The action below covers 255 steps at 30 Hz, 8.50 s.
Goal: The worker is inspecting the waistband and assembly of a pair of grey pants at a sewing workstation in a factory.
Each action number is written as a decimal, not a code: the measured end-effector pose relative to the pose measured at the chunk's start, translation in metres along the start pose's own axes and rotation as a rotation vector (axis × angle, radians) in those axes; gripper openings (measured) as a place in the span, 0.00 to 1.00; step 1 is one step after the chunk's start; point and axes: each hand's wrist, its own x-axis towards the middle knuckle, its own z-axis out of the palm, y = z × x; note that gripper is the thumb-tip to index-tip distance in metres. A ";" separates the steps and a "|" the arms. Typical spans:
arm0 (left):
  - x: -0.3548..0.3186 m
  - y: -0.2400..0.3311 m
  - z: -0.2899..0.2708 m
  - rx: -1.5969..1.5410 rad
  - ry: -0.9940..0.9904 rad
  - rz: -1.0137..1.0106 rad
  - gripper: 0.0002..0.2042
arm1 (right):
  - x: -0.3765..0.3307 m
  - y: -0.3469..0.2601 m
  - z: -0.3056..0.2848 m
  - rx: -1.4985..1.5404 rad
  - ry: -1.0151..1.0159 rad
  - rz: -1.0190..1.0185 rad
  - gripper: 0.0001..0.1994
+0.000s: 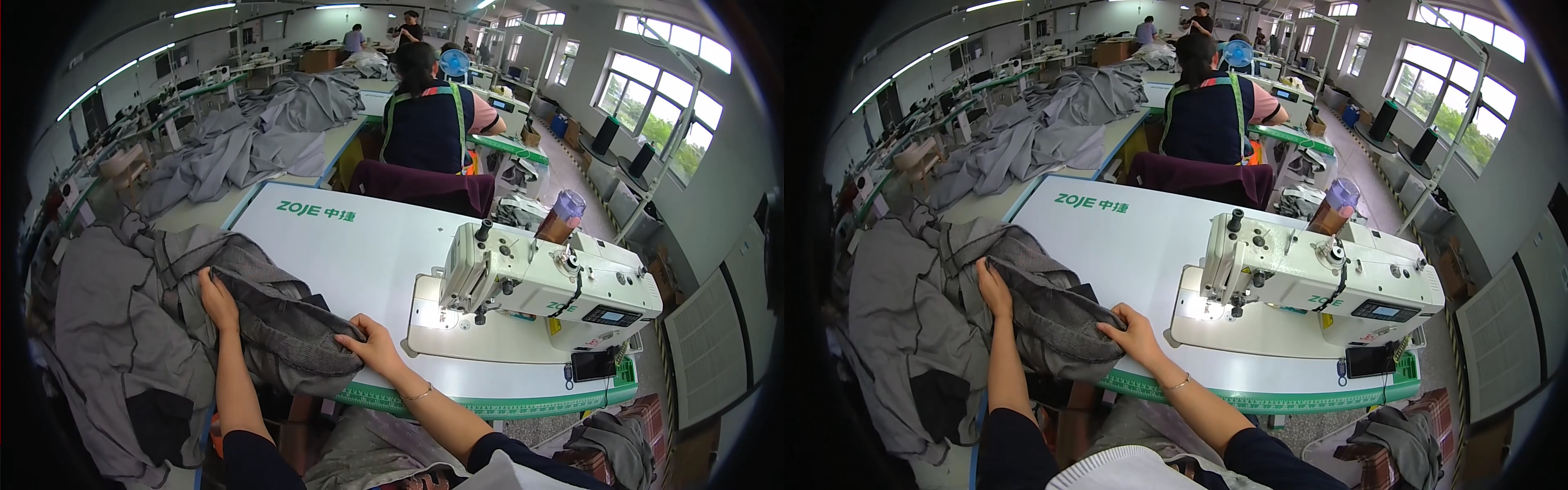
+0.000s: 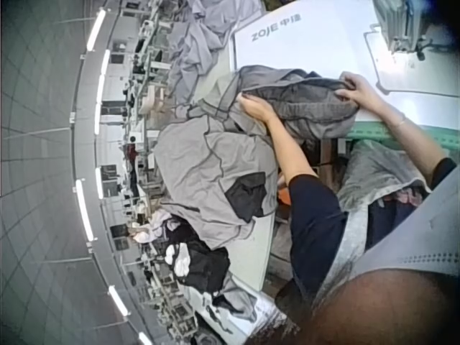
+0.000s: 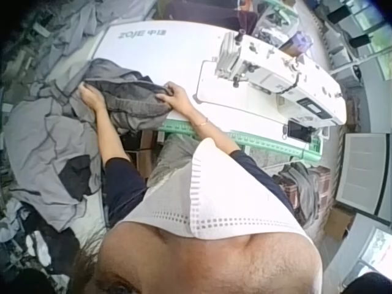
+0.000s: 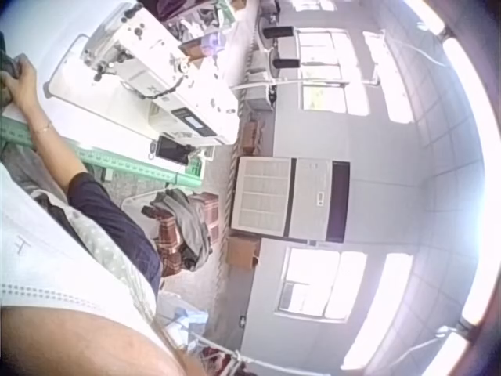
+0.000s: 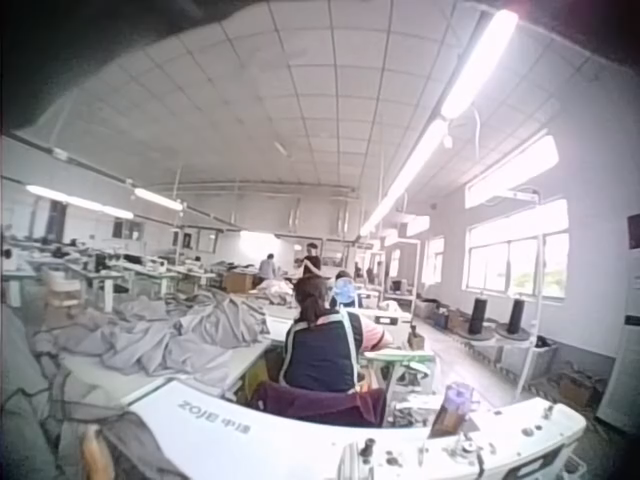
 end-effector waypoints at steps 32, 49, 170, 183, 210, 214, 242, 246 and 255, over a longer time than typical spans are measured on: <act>0.000 0.005 -0.001 -0.029 0.002 0.024 0.10 | 0.002 0.010 -0.001 -0.058 -0.026 -0.028 0.12; 0.001 0.003 -0.001 0.000 -0.012 0.058 0.09 | -0.001 0.003 -0.001 -0.140 -0.033 -0.057 0.11; -0.209 0.121 -0.141 -0.723 -0.329 -0.567 0.14 | -0.120 -0.023 0.054 0.498 -0.055 0.235 0.06; -0.176 0.123 -0.170 -0.790 -0.768 -0.688 0.25 | -0.110 -0.010 0.045 0.719 0.091 0.323 0.03; 0.111 0.143 -0.176 -0.404 -0.811 -0.160 0.11 | -0.051 -0.045 -0.037 0.384 -0.211 0.164 0.10; 0.099 0.121 -0.154 -0.525 -1.001 -0.319 0.10 | -0.050 -0.050 -0.049 0.449 -0.261 0.211 0.11; 0.058 0.209 -0.112 -0.141 -0.954 0.575 0.10 | -0.066 -0.075 0.005 -0.369 0.512 -0.498 0.30; 0.063 0.228 -0.123 0.049 -0.599 0.760 0.11 | -0.075 -0.084 0.036 -0.344 0.526 -0.588 0.23; 0.082 0.231 -0.148 0.098 -0.199 0.851 0.11 | -0.063 -0.028 0.027 -0.209 0.328 -0.204 0.12</act>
